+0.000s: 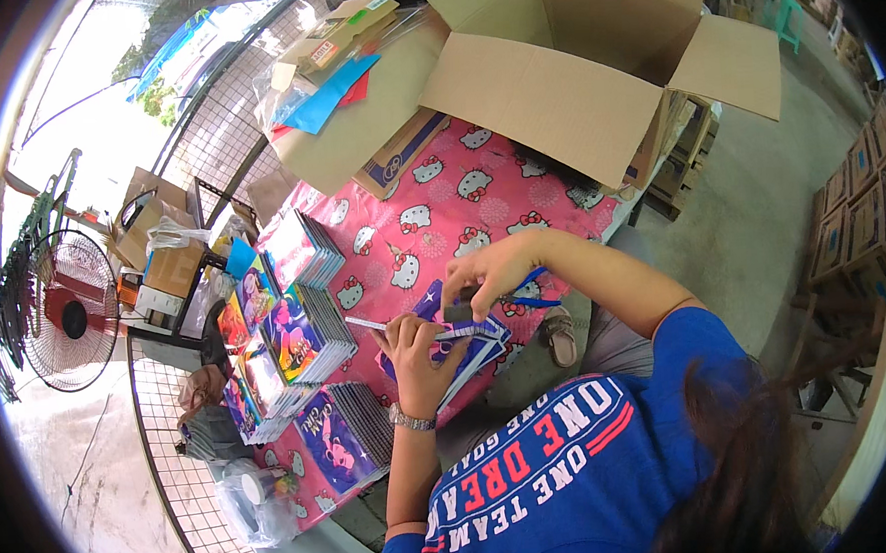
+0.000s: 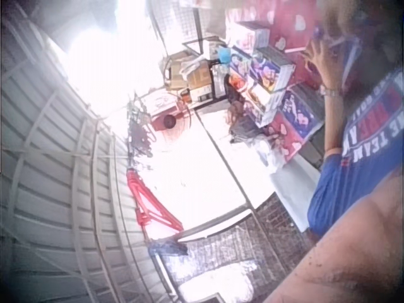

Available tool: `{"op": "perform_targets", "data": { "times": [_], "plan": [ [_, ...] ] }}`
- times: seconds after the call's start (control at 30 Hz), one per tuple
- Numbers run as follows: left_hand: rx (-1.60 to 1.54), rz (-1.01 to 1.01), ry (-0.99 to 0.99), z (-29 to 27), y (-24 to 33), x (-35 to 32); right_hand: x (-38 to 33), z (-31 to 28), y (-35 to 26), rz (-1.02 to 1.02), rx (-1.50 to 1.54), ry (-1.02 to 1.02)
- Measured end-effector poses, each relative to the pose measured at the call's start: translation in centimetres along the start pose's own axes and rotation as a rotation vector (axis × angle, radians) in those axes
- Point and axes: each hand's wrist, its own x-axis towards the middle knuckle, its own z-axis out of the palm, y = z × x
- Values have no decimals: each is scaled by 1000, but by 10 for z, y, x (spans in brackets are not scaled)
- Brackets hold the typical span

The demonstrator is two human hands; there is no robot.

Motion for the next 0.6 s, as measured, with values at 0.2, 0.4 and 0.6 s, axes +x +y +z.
{"op": "perform_targets", "data": {
  "times": [0.2, 0.4, 0.6],
  "plan": [
    [-41, -53, -44, -3, 0, 4, 4, -1, -8, 29, 36, -38],
    [-54, -101, -75, -7, 1, 6, 10, -7, -6, 83, -490, -20],
    [-107, -164, -53, -5, 0, 1, 12, -8, -17, 7, -111, -97]
  ]
}}
